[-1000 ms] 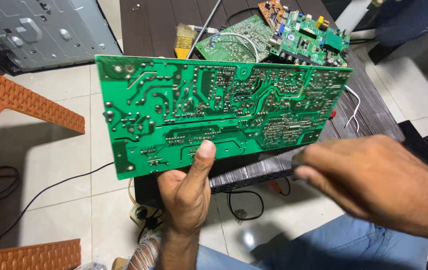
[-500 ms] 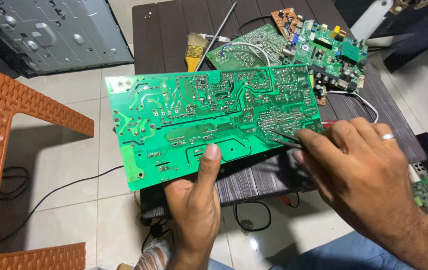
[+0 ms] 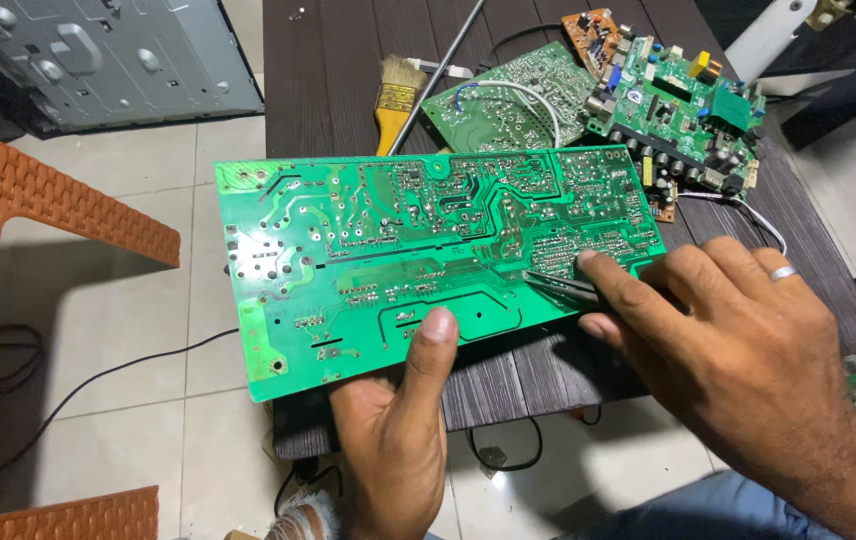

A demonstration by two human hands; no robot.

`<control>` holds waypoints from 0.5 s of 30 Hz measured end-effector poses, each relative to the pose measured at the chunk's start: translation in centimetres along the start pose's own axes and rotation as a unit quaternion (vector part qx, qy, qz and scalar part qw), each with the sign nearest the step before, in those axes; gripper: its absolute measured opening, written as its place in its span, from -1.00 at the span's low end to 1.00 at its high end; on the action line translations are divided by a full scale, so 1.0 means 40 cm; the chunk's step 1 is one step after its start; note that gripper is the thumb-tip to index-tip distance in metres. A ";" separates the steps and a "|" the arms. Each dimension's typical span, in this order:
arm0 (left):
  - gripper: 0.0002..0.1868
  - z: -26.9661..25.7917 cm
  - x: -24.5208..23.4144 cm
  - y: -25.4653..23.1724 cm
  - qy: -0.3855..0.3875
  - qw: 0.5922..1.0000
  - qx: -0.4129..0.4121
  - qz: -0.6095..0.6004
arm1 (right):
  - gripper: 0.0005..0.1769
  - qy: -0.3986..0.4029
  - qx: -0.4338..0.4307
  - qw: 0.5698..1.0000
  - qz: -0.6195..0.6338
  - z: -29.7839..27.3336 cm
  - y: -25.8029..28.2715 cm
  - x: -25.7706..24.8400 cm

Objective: The person uses a soldering iron to work on the solder points of a green circuit board. They then use pliers to remove a small component from the board. Finally, they flip the board over to inspect the other side.

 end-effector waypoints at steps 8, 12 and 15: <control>-0.24 0.001 -0.006 -0.002 -0.003 0.999 -0.003 0.040 | -0.66 -0.008 -0.013 0.999 0.037 0.020 0.007 -0.010; -0.19 0.002 -0.006 0.007 -0.007 1.000 -0.001 -0.001 | -0.69 -0.002 -0.031 0.998 0.047 0.020 0.001 -0.001; -0.19 0.002 -0.005 0.004 -0.014 1.000 -0.006 0.002 | -0.72 0.004 -0.038 0.996 0.075 0.019 -0.002 0.006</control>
Point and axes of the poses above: each hand's wrist, its own z-axis towards the middle knuckle, its own x-axis out of the palm, y = z × x, the point moved 8 cm from there along z, towards the middle knuckle, and after that the axes turned 2 degrees about z, right-handed, at the moved point
